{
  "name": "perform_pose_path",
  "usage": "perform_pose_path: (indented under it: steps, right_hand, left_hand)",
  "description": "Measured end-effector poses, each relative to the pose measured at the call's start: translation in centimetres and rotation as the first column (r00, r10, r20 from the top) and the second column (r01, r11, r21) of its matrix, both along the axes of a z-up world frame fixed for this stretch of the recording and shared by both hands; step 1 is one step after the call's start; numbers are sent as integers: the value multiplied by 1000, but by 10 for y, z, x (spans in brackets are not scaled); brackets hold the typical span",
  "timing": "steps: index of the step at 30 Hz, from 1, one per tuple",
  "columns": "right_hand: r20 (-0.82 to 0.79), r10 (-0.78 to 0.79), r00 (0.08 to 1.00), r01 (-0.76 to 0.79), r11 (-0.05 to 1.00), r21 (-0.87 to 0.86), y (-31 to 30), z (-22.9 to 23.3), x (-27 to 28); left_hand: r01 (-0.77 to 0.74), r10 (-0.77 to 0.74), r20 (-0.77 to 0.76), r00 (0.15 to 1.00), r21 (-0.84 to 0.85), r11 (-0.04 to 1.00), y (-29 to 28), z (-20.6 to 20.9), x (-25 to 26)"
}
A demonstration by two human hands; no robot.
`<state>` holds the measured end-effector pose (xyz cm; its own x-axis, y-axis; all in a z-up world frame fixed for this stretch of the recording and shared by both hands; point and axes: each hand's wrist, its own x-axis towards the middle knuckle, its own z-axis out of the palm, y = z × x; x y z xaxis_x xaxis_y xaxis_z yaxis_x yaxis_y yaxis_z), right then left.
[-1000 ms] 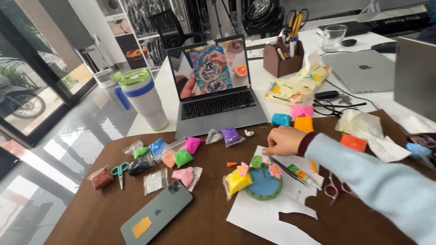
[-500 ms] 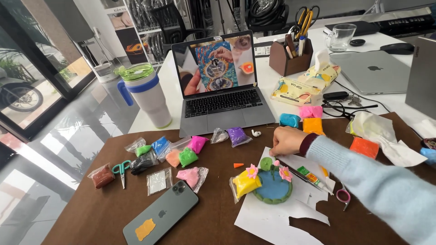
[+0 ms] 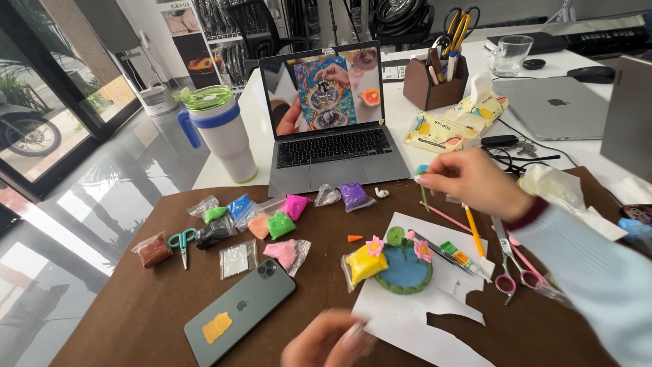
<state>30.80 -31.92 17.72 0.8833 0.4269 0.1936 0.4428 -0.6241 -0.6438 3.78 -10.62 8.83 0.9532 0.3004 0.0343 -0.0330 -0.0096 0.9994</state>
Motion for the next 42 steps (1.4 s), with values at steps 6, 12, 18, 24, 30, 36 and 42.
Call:
perform_pose_path:
  steps: [6, 12, 18, 24, 30, 36, 42]
  right_hand:
    - [-104, 97, 990, -51, 924, 378, -29, -3, -101]
    - [-68, 48, 997, -11, 884, 466, -29, -32, -145]
    - [-104, 66, 992, -8, 877, 480, -41, -30, -150]
    - [-186, 94, 978, -20, 931, 365, -45, -14, -152]
    - [-105, 191, 976, -148, 934, 326, -45, -20, -152]
    - [-113, 157, 981, -121, 953, 279, -41, -9, -148]
    - [-117, 251, 961, -218, 947, 237, -41, -12, -140]
  left_hand:
    - [87, -102, -26, 994, -345, 935, -69, 37, 44]
    - [156, -175, -9, 985, -411, 898, -93, 26, 42]
    - [107, -110, 10, 994, -327, 939, -91, 16, 36]
    - [36, -32, 36, 999, -100, 994, -87, 12, 30]
    - [32, -29, 88, 996, -28, 999, -87, 11, 25]
    - [73, -73, 6, 997, -144, 987, -86, 18, 24]
    - [127, -84, 118, 989, -426, 896, -94, -6, 34]
